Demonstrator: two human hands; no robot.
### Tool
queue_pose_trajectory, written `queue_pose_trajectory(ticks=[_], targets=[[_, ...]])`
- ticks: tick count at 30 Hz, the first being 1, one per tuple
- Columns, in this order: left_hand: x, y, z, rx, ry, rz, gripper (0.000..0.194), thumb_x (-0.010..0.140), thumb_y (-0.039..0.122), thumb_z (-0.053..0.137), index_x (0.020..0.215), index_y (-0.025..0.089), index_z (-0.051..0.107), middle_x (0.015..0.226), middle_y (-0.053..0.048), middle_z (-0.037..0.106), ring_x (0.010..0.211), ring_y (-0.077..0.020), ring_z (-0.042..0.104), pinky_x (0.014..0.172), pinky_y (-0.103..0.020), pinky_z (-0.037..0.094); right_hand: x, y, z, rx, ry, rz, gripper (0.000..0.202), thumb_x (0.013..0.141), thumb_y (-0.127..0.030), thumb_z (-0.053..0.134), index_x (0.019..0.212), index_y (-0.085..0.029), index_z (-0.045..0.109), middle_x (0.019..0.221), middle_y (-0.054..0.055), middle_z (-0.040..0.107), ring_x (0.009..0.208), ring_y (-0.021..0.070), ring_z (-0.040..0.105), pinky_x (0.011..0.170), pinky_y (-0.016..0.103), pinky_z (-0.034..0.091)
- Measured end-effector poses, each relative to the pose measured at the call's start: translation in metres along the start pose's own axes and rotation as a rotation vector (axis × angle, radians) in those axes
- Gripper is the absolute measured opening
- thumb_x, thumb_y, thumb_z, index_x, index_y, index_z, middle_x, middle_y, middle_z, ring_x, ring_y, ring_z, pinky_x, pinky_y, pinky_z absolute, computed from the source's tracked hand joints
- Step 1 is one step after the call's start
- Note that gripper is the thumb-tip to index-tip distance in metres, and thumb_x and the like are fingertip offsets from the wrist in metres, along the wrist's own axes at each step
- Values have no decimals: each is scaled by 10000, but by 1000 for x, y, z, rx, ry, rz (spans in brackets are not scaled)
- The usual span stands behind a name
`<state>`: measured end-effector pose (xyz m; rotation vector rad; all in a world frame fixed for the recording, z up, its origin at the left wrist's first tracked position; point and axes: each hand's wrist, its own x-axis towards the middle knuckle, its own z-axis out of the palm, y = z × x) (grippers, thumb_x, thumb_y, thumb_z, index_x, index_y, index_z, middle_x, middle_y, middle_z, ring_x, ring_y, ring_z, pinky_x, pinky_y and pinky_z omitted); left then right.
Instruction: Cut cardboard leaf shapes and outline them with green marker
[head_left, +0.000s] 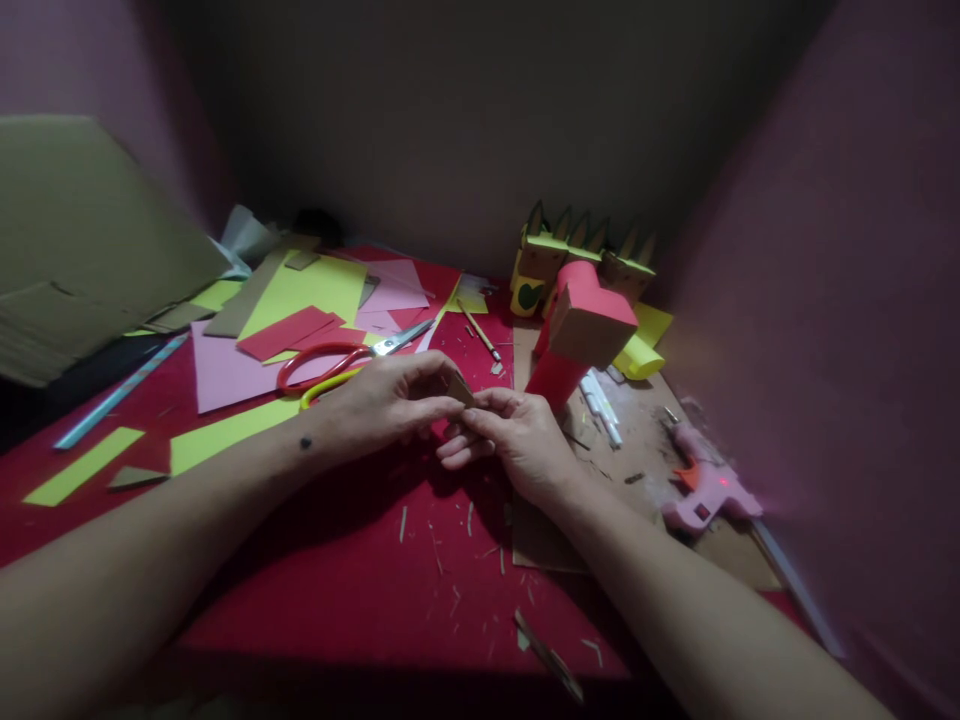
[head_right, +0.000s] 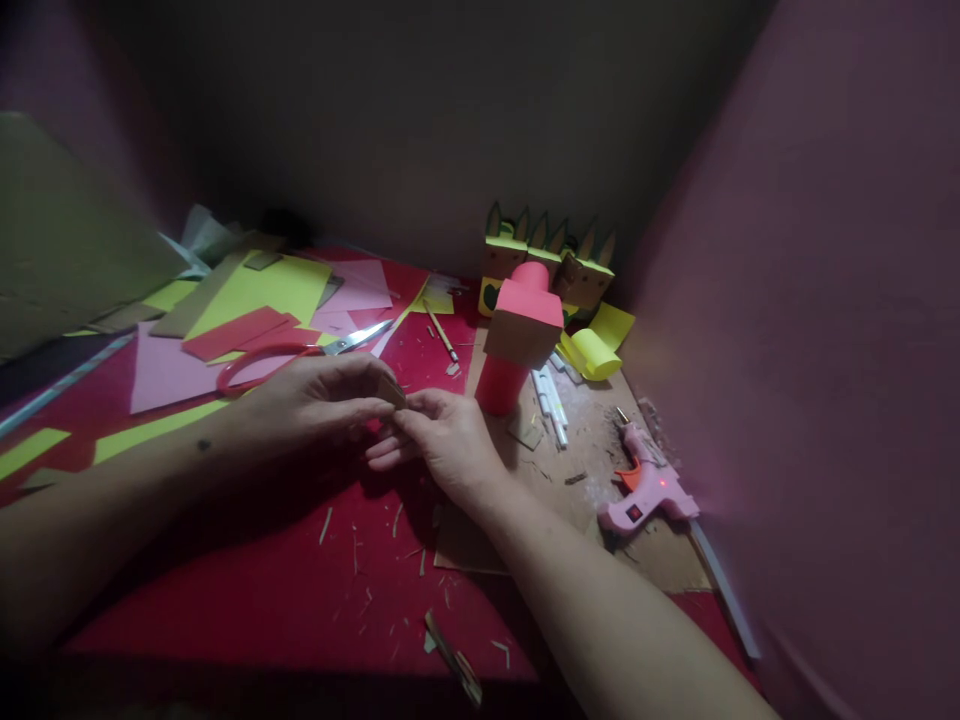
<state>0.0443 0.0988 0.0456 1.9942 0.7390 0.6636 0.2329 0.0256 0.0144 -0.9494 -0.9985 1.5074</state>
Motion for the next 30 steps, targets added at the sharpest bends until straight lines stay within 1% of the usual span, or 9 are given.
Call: queue_pose_trajectory(ticks=[3, 6, 8, 16, 19, 22, 24, 27, 30], targets=[[-1, 3, 0, -52, 35, -26, 286, 860, 441, 768, 1032, 212, 764, 854, -24, 809, 689, -153, 708, 634, -249, 580, -1, 0, 1, -11, 14, 24, 204, 790, -293, 902, 819, -204, 721, 689, 9, 785, 609, 192, 808, 613, 314, 704], [-1, 8, 0, -53, 88, -43, 251, 835, 412, 758, 980, 209, 788, 686, 23, 733, 553, -108, 610, 529, -208, 499, -2, -1, 2, -9, 8, 30, 179, 807, -271, 879, 815, -199, 715, 692, 1, 773, 598, 186, 803, 603, 309, 697], [-1, 11, 0, -73, 83, -69, 217, 832, 392, 751, 937, 207, 798, 604, 45, 671, 488, -90, 548, 476, -197, 452, -3, -2, 2, -13, -1, 29, 156, 815, -259, 859, 804, -197, 716, 689, 2, 770, 601, 187, 801, 601, 309, 693], [-2, 14, 0, -122, 86, -117, 172, 803, 355, 780, 894, 211, 802, 674, 13, 727, 509, -88, 557, 485, -196, 460, -5, -3, 2, -18, -12, 8, 186, 796, -277, 885, 830, -201, 719, 687, -15, 771, 590, 173, 794, 589, 292, 692], [-1, 11, -2, -149, 15, -142, 208, 794, 367, 794, 928, 208, 795, 687, 10, 728, 491, -93, 554, 470, -211, 458, -4, -3, 2, -3, -13, 4, 185, 784, -274, 890, 822, -200, 725, 689, -6, 780, 593, 179, 798, 584, 293, 694], [1, 9, -4, -137, -115, -183, 204, 768, 367, 802, 875, 195, 777, 661, 4, 716, 499, -102, 567, 459, -209, 443, -3, -3, 1, 6, -16, 4, 185, 776, -270, 892, 812, -194, 727, 679, 6, 790, 587, 185, 802, 574, 288, 693], [2, 8, -5, -125, -149, -208, 209, 750, 371, 809, 848, 191, 762, 641, 5, 711, 495, -103, 569, 454, -207, 438, -2, -4, 1, 2, -24, 21, 202, 770, -278, 904, 818, -182, 732, 683, 14, 796, 583, 188, 804, 575, 291, 697], [3, 11, -5, -123, -112, -198, 258, 739, 401, 823, 882, 190, 780, 664, 6, 732, 482, -105, 570, 449, -218, 457, -1, -4, 0, 8, -44, 36, 226, 756, -273, 922, 816, -176, 727, 681, 1, 788, 579, 179, 802, 571, 278, 697], [3, 14, -4, -142, -12, -166, 255, 743, 409, 825, 886, 200, 792, 727, 1, 762, 511, -103, 580, 472, -221, 480, -1, -3, 0, 12, -38, 28, 203, 769, -254, 900, 815, -193, 711, 663, -17, 773, 569, 165, 792, 561, 263, 691]])
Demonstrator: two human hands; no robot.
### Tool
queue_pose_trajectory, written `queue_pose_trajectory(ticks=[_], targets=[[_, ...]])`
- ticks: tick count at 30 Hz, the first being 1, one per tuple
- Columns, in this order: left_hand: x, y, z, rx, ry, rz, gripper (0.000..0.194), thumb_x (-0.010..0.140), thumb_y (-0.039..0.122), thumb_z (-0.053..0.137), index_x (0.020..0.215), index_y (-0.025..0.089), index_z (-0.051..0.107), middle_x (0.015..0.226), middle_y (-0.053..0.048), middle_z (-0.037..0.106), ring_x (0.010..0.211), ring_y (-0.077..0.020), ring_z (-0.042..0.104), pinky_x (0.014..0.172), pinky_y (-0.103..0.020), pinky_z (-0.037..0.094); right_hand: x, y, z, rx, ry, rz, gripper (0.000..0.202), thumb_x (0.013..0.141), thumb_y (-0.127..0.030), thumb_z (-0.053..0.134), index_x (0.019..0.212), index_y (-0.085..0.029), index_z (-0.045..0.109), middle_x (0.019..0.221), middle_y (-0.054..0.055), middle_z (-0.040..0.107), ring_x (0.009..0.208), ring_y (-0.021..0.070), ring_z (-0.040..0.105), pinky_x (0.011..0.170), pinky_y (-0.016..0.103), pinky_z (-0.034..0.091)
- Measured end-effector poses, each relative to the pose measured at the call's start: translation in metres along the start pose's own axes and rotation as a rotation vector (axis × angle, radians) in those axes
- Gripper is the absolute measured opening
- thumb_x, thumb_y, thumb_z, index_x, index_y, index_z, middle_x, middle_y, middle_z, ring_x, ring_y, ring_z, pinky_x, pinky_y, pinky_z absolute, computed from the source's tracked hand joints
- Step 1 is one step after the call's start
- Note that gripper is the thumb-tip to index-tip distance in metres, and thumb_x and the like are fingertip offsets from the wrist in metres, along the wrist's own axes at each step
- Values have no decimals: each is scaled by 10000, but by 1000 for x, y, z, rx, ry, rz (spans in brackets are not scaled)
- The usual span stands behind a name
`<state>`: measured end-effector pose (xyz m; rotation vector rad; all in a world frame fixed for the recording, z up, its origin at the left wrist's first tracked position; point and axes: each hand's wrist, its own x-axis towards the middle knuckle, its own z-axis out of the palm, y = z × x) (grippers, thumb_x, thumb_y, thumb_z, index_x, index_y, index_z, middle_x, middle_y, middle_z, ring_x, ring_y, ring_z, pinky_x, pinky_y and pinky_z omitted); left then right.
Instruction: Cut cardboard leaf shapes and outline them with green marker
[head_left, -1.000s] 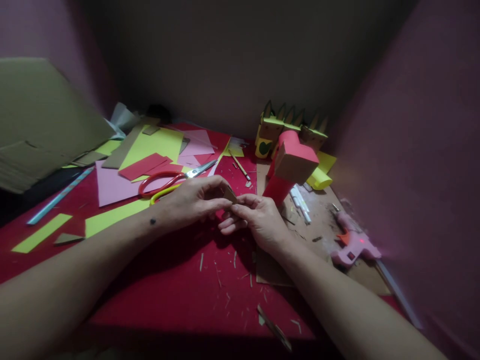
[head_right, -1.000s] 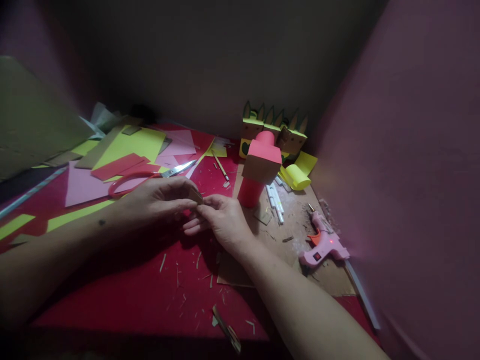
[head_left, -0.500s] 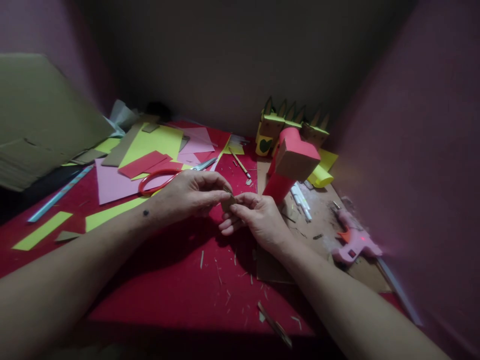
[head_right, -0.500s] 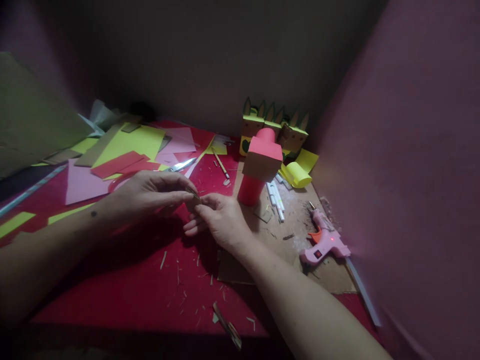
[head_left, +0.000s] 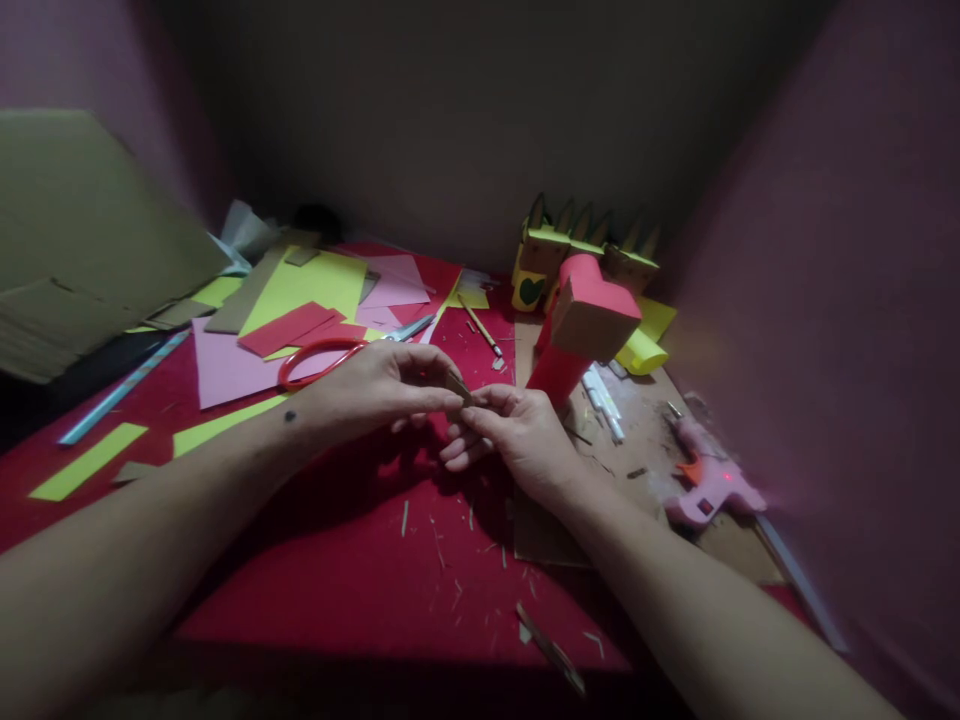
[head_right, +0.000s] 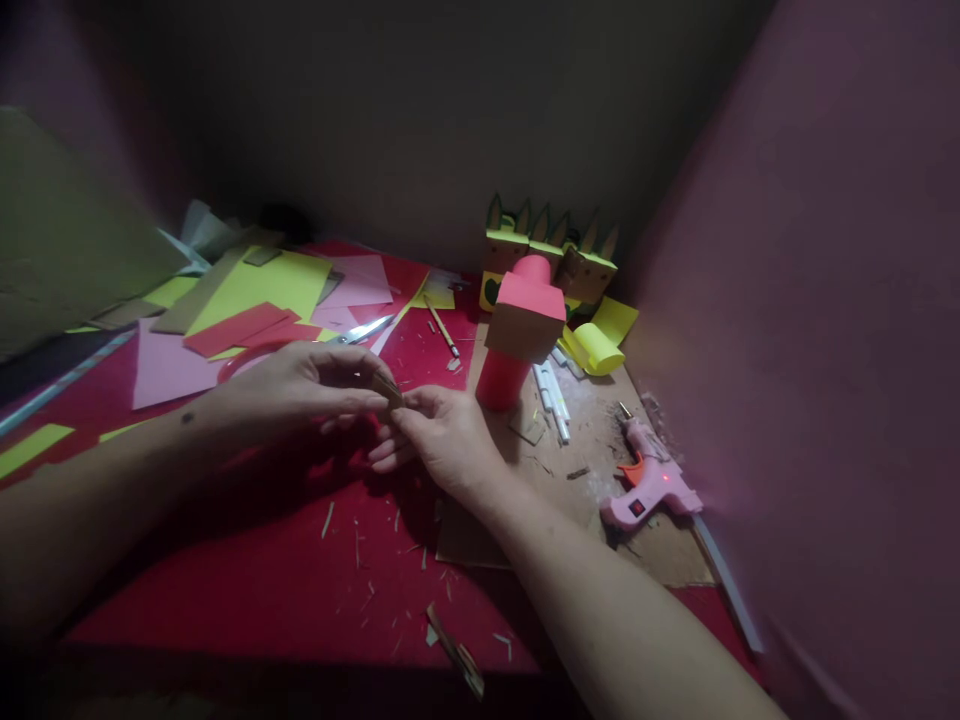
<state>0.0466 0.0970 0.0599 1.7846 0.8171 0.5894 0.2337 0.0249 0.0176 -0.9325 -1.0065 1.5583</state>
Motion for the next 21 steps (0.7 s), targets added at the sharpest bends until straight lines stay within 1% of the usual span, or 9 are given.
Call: queue_pose_trajectory(ticks=[2, 5, 7, 9, 11, 14, 17, 21], targets=[[-1, 1, 1, 7, 42, 10, 232, 751, 413, 816, 855, 207, 791, 691, 10, 736, 527, -103, 571, 490, -217, 467, 0, 1, 1, -24, 14, -2, 186, 782, -254, 881, 823, -203, 707, 659, -19, 767, 568, 167, 789, 564, 274, 694], [-2, 0, -1, 69, 55, 37, 219, 770, 425, 788, 833, 216, 806, 637, 16, 688, 548, -112, 556, 511, -226, 442, -1, 3, 2, -90, 31, -19, 195, 773, -288, 876, 819, -212, 702, 665, -27, 754, 562, 168, 778, 550, 282, 684], [-3, -1, -3, 112, 60, 107, 197, 792, 409, 778, 843, 222, 819, 661, 14, 700, 579, -117, 567, 540, -235, 449, -2, 5, 2, -167, 56, -65, 175, 790, -320, 839, 825, -220, 699, 651, -35, 738, 556, 165, 765, 538, 279, 667], [-3, -2, -6, 150, 69, 222, 152, 825, 372, 780, 859, 232, 828, 717, 10, 735, 648, -125, 612, 603, -238, 481, -4, 7, 2, -301, 113, -168, 124, 826, -331, 771, 856, -226, 711, 633, -38, 720, 551, 163, 744, 543, 285, 649], [-3, -3, -8, 179, 72, 333, 101, 863, 325, 779, 879, 242, 834, 786, 7, 770, 733, -133, 657, 677, -242, 512, -6, 9, 2, -481, 183, -321, 99, 859, -316, 707, 892, -226, 736, 654, -26, 722, 569, 165, 726, 568, 298, 628], [-4, -4, -7, 196, 71, 424, 68, 904, 262, 770, 906, 255, 837, 820, 15, 782, 773, -132, 675, 728, -246, 532, -9, 9, 2, -705, 254, -543, 114, 883, -267, 651, 878, -225, 757, 679, -12, 714, 580, 156, 683, 597, 306, 576], [-6, -4, -4, 187, 83, 424, 68, 910, 239, 769, 917, 258, 833, 843, 13, 796, 798, -136, 699, 756, -248, 551, -10, 7, 2, -803, 281, -646, 136, 890, -233, 625, 843, -228, 752, 647, -21, 681, 568, 147, 634, 620, 307, 543], [-8, -5, 0, 122, 101, 357, 67, 877, 241, 767, 923, 244, 816, 857, 7, 807, 786, -136, 715, 722, -235, 556, -9, 6, 1, -829, 272, -665, 136, 881, -227, 618, 825, -225, 742, 655, -17, 674, 593, 148, 618, 638, 307, 525]])
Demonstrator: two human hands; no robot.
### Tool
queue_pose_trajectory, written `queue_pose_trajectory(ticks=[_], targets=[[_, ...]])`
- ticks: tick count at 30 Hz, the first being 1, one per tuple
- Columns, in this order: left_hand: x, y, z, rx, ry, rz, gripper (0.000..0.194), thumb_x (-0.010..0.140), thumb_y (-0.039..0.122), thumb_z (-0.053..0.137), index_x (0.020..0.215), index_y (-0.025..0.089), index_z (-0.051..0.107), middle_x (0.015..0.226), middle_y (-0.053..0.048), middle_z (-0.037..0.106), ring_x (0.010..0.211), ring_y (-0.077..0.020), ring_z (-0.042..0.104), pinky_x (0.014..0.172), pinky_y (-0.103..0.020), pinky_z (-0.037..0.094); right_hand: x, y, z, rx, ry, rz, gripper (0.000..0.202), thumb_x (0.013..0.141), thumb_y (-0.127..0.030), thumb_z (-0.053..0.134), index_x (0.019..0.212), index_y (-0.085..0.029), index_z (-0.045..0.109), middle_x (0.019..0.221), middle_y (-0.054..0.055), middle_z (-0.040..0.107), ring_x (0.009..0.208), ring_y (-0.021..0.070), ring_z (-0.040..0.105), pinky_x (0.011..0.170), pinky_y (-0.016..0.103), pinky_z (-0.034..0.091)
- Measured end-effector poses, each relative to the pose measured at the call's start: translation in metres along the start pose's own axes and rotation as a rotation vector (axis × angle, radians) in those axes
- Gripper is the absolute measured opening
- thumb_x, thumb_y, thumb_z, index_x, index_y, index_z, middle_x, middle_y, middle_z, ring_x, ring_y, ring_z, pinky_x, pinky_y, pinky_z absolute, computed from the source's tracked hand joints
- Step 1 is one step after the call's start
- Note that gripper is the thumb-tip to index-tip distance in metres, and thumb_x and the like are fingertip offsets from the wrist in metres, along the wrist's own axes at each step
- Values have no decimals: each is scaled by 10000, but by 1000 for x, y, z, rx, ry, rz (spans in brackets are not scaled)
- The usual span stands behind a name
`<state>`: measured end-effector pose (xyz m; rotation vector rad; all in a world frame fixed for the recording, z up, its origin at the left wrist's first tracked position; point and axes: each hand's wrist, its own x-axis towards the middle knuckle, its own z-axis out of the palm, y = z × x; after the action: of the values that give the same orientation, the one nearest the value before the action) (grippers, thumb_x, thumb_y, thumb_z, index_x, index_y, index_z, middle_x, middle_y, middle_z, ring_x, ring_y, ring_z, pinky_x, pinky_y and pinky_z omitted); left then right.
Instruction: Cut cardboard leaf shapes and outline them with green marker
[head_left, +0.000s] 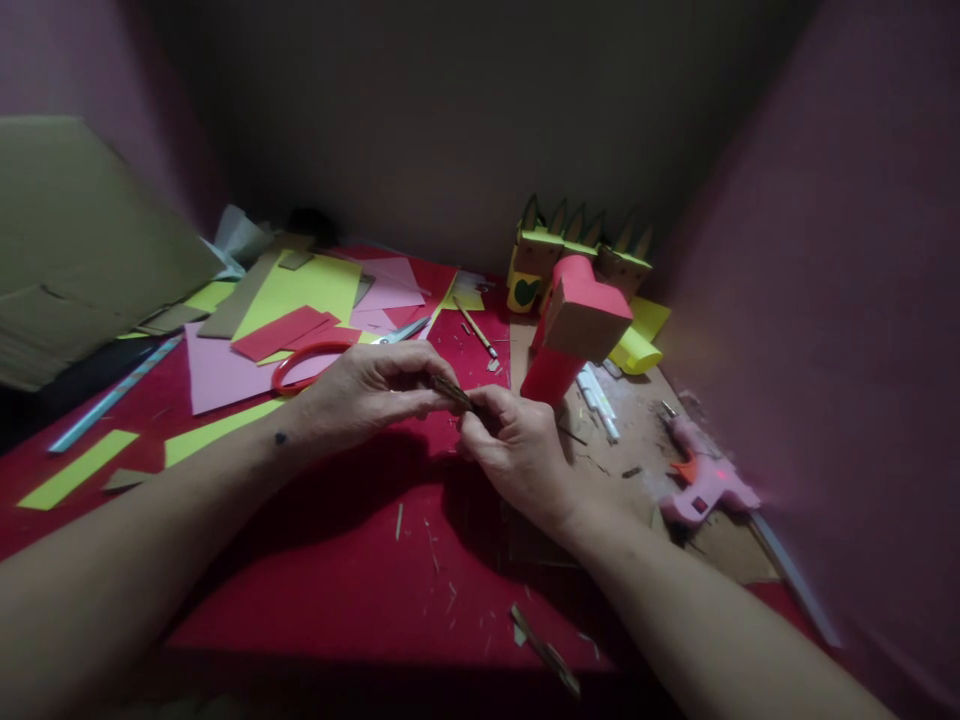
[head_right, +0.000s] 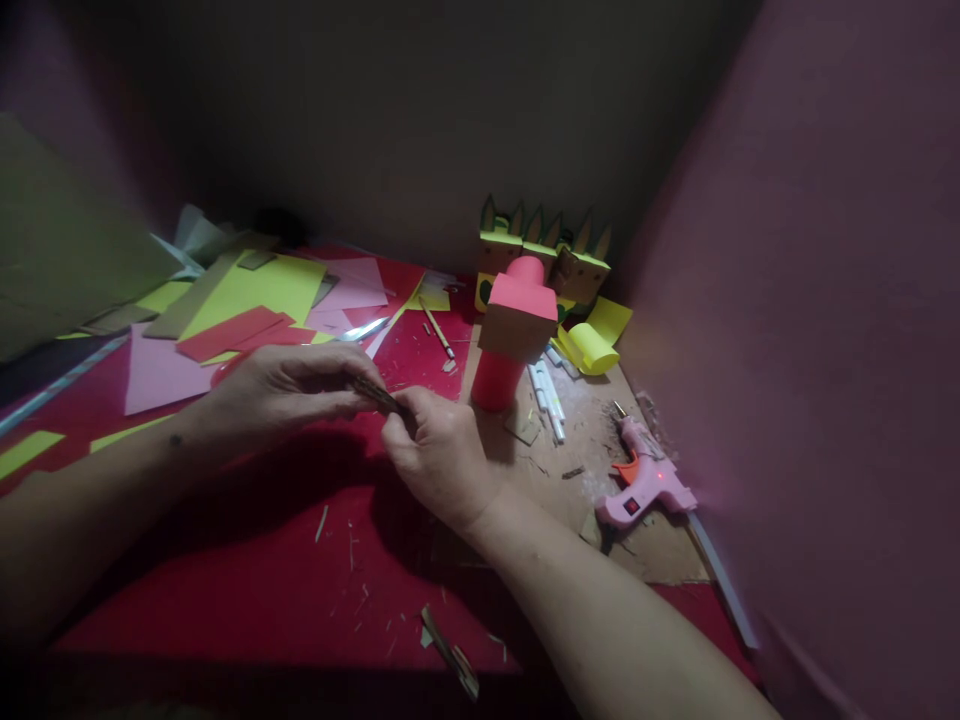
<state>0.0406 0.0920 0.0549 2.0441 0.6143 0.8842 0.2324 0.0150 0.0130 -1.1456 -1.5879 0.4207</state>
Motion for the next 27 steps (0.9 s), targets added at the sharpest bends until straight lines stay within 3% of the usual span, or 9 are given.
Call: queue_pose_trajectory(ticks=[6, 12, 17, 23, 27], targets=[[3, 0, -1, -44, -40, -90, 63, 854, 264, 770, 885, 228, 812, 780, 17, 786, 681, -114, 670, 628, -206, 523, 5, 0, -1, 230, -145, 247, 103, 820, -322, 727, 869, -231, 718, 707, -29, 688, 626, 146, 621, 629, 299, 520], [5, -1, -8, -138, -48, -131, 52, 810, 282, 808, 837, 248, 837, 715, 18, 741, 649, -116, 641, 608, -201, 524, 11, -1, -2, 908, -262, 560, 341, 826, -523, 819, 944, -205, 783, 880, 61, 823, 777, 238, 794, 794, 447, 686], [5, 0, -8, -177, -110, -131, 75, 827, 230, 786, 795, 238, 853, 703, 16, 741, 624, -95, 635, 606, -184, 524, 13, 2, -3, 1037, -349, 651, 343, 720, -448, 966, 880, -203, 788, 770, 54, 830, 721, 240, 808, 726, 401, 683], [5, -6, 1, -377, -55, -249, 156, 826, 198, 837, 979, 222, 818, 787, 19, 806, 609, -93, 688, 602, -181, 578, 14, 4, -1, 987, -198, 695, 394, 683, -387, 1007, 938, -175, 793, 811, 44, 811, 658, 187, 763, 651, 324, 646], [2, -6, 5, -495, -78, -400, 151, 849, 215, 843, 985, 207, 779, 775, -10, 814, 631, -136, 726, 587, -222, 615, 13, 8, 1, 937, -88, 685, 380, 654, -369, 1007, 840, -207, 719, 753, 24, 796, 627, 191, 774, 642, 321, 662]])
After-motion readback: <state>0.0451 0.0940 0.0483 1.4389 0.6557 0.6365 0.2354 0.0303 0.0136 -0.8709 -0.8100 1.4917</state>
